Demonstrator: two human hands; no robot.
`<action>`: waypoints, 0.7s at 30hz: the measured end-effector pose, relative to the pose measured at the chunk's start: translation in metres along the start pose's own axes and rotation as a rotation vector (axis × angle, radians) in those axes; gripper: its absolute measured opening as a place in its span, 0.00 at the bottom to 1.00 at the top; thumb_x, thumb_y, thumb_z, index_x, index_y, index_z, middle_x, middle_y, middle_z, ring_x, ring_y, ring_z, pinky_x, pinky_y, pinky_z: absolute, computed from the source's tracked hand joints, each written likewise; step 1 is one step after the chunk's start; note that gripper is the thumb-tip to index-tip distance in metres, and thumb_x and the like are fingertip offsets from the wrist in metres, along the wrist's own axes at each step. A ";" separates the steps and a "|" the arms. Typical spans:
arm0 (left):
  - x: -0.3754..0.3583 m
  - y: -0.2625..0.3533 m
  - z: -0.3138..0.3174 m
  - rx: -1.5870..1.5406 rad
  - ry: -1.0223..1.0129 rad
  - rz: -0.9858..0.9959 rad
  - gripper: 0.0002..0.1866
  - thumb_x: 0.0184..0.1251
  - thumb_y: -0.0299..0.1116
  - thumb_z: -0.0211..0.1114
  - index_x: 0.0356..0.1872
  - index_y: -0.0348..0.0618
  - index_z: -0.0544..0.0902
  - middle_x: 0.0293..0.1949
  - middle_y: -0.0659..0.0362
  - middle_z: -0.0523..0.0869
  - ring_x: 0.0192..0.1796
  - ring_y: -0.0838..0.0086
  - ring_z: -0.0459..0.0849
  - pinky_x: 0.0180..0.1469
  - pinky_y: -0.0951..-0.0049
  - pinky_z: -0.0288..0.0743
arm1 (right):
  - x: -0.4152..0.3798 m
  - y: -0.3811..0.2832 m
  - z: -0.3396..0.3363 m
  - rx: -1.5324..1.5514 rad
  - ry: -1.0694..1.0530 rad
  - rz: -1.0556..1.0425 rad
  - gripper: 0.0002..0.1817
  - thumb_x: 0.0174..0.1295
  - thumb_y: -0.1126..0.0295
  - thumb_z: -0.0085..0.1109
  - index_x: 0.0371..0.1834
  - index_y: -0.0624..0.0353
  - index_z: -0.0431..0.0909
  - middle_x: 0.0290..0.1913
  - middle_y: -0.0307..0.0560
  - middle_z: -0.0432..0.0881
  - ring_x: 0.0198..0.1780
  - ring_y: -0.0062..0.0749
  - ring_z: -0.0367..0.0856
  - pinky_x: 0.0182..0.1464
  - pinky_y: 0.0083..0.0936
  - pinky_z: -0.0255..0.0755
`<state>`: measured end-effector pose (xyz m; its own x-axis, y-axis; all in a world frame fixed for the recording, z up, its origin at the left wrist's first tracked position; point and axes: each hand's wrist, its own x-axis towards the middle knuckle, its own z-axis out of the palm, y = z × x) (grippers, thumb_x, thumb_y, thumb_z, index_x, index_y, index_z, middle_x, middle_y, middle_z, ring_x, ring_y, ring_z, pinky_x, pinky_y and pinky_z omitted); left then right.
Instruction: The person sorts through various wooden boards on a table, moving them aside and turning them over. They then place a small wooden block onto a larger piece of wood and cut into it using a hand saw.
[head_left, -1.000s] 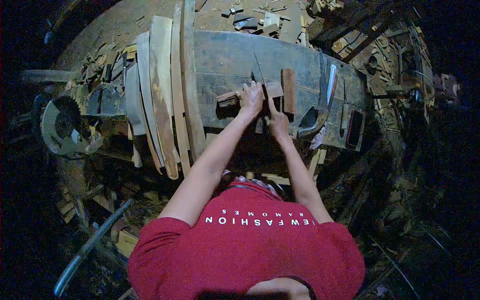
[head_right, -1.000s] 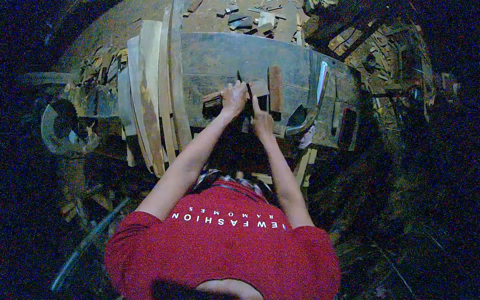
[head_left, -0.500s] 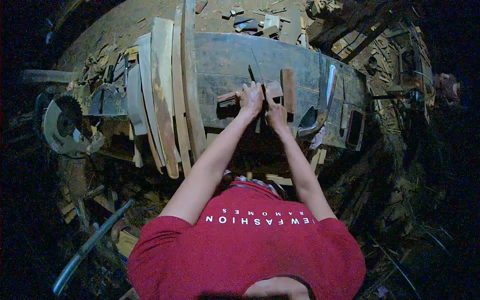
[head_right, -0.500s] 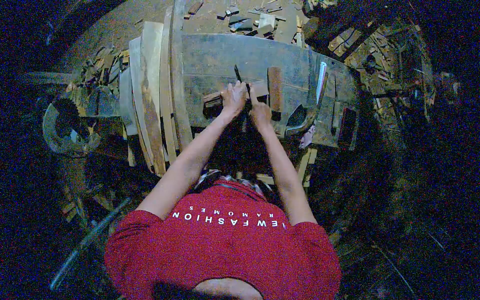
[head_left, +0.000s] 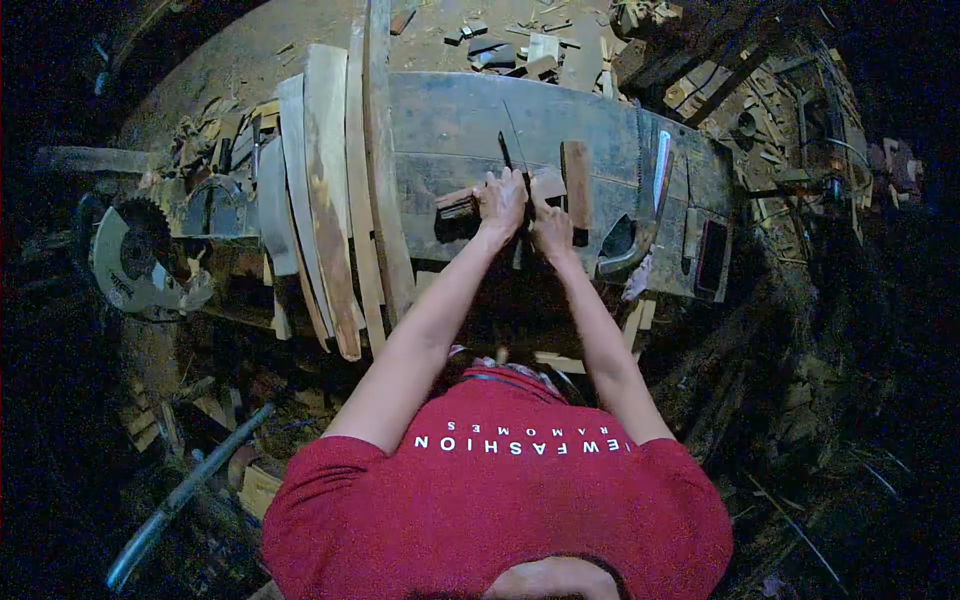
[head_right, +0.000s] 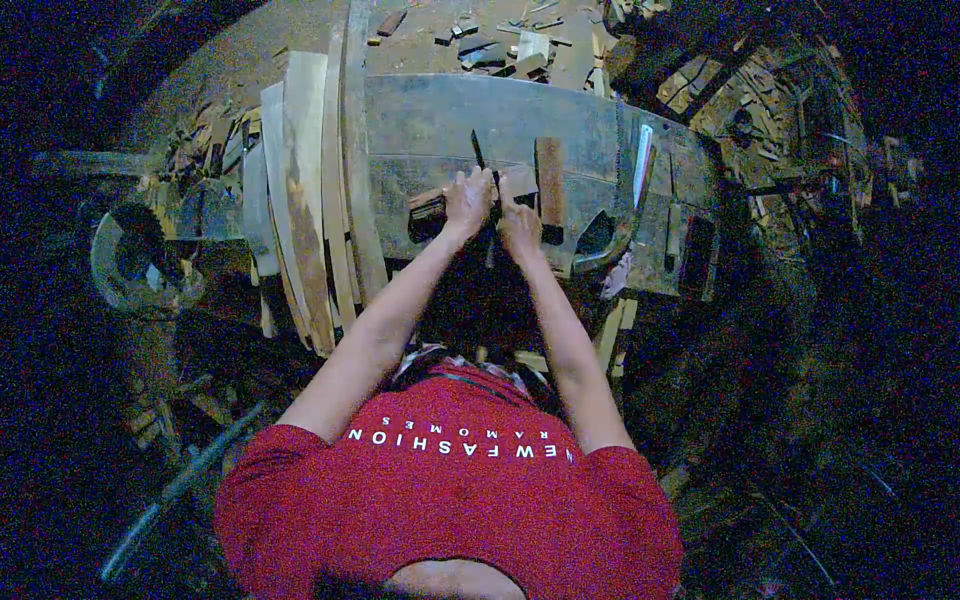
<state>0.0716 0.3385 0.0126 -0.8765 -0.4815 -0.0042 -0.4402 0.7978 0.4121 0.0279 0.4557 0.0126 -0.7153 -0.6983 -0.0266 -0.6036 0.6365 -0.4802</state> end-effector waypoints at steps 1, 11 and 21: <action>0.000 -0.002 0.002 -0.012 0.125 0.074 0.11 0.51 0.27 0.55 0.38 0.39 0.74 0.41 0.49 0.76 0.47 0.49 0.73 0.41 0.46 0.70 | -0.008 0.002 -0.002 -0.020 -0.010 -0.007 0.37 0.45 0.78 0.53 0.64 0.49 0.57 0.23 0.63 0.75 0.27 0.55 0.76 0.29 0.44 0.68; 0.007 0.004 0.005 0.006 -0.081 -0.098 0.16 0.58 0.34 0.51 0.49 0.49 0.72 0.50 0.53 0.75 0.51 0.50 0.70 0.49 0.42 0.61 | -0.023 -0.001 -0.017 0.014 -0.014 -0.008 0.37 0.49 0.77 0.53 0.65 0.50 0.53 0.20 0.61 0.75 0.23 0.54 0.76 0.25 0.45 0.67; 0.006 -0.009 0.022 0.079 -0.022 -0.005 0.18 0.57 0.32 0.52 0.50 0.45 0.70 0.53 0.50 0.71 0.54 0.47 0.68 0.48 0.42 0.63 | -0.067 -0.004 -0.030 0.071 -0.071 0.039 0.38 0.47 0.79 0.52 0.66 0.51 0.52 0.19 0.60 0.74 0.22 0.51 0.75 0.25 0.41 0.68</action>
<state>0.0661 0.3362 -0.0112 -0.8778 -0.4784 -0.0267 -0.4582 0.8219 0.3384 0.0679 0.5095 0.0425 -0.7096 -0.6964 -0.1071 -0.5476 0.6407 -0.5381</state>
